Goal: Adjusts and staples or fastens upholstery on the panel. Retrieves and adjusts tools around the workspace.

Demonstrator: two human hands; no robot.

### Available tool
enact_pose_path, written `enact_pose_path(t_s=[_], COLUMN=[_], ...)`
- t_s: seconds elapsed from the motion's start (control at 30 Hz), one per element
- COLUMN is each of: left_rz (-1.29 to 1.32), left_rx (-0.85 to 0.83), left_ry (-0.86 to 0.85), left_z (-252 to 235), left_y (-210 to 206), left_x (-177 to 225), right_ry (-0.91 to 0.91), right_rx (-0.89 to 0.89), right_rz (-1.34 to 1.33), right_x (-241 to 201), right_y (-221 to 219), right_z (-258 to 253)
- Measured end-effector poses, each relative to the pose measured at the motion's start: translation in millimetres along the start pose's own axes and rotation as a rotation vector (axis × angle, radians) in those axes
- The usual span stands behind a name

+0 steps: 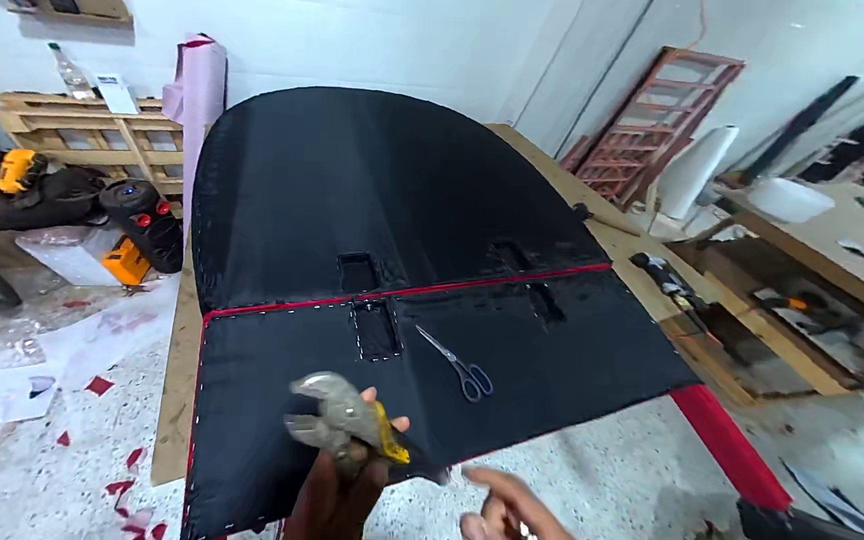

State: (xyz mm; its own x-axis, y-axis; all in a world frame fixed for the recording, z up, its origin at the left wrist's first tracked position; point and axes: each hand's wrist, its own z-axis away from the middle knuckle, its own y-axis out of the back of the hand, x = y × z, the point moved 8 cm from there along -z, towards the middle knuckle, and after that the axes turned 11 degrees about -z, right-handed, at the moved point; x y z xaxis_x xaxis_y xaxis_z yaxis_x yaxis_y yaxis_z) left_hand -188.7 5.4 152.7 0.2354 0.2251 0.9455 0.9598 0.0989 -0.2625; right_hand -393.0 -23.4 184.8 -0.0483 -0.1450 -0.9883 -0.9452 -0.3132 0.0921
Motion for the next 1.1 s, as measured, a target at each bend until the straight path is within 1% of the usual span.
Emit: enact_pose_path(t_s=[0.07, 0.1, 0.13, 0.23, 0.33, 0.37, 0.43, 0.5, 0.57, 0.63, 0.67, 0.7, 0.77, 0.83, 0.9, 0.93, 1.03, 1.1], left_rz=[-0.557, -0.773, -0.919, -1.192, -1.491, -1.572, -1.609, -1.572, -1.611, -1.671, -1.705, -1.738, -1.830, -1.918, -1.978, -1.997, -2.023, -2.051], left_rx=[-0.034, -0.059, -0.094, -0.113, -0.142, -0.168, -0.251, -0.342, -0.425, -0.492, -0.536, -0.577, -0.631, -0.685, -0.790, -0.839, -0.932, -0.994], left_ry=[-0.017, -0.042, -0.079, -0.175, -0.177, -0.175, -0.134, -0.013, 0.088, 0.134, 0.174, 0.225, 0.292, 0.285, 0.278, 0.248, 0.045, -0.053], left_z=[-30, -47, -65, -116, -162, -177, -212, -252, -294, -327, -339, -349, -364, -377, -389, -396, -417, -427], left_y=[4, 3, 3, 22, 51, 57, 69, 87, 111, 131, 139, 146, 159, 168, 171, 170, 153, 136], left_x=[15, 24, 30, 26, 8, 2, -7, -15, -31, -57, -72, -85, -104, -117, -127, -131, -140, -144], right_ry=[-0.014, -0.027, -0.036, -0.045, -0.092, -0.128, -0.161, -0.118, -0.057, -0.069, -0.087, -0.110, -0.147, -0.207, -0.234, -0.240, -0.248, -0.255], right_rx=[-0.101, -0.156, -0.193, -0.271, -0.412, -0.421, -0.390, -0.397, -0.455, -0.563, -0.594, -0.591, -0.537, -0.454, -0.402, -0.392, -0.351, -0.291], right_rz=[0.052, 0.052, 0.054, 0.005, -0.174, -0.245, -0.308, -0.402, -0.435, -0.446, -0.385, -0.267, -0.089, -0.115, -0.128, -0.136, -0.217, -0.255], right_x=[-23, -32, -37, -24, 8, 22, 46, 70, 97, 126, 140, 155, 183, 202, 211, 212, 210, 206], right_y=[-19, -33, -45, -65, -74, -75, -73, -71, -66, -63, -62, -57, -40, -19, -6, -4, -4, -3], right_z=[-51, -79, -106, -174, -226, -242, -274, -313, -351, -381, -393, -406, -427, -435, -430, -423, -392, -372])
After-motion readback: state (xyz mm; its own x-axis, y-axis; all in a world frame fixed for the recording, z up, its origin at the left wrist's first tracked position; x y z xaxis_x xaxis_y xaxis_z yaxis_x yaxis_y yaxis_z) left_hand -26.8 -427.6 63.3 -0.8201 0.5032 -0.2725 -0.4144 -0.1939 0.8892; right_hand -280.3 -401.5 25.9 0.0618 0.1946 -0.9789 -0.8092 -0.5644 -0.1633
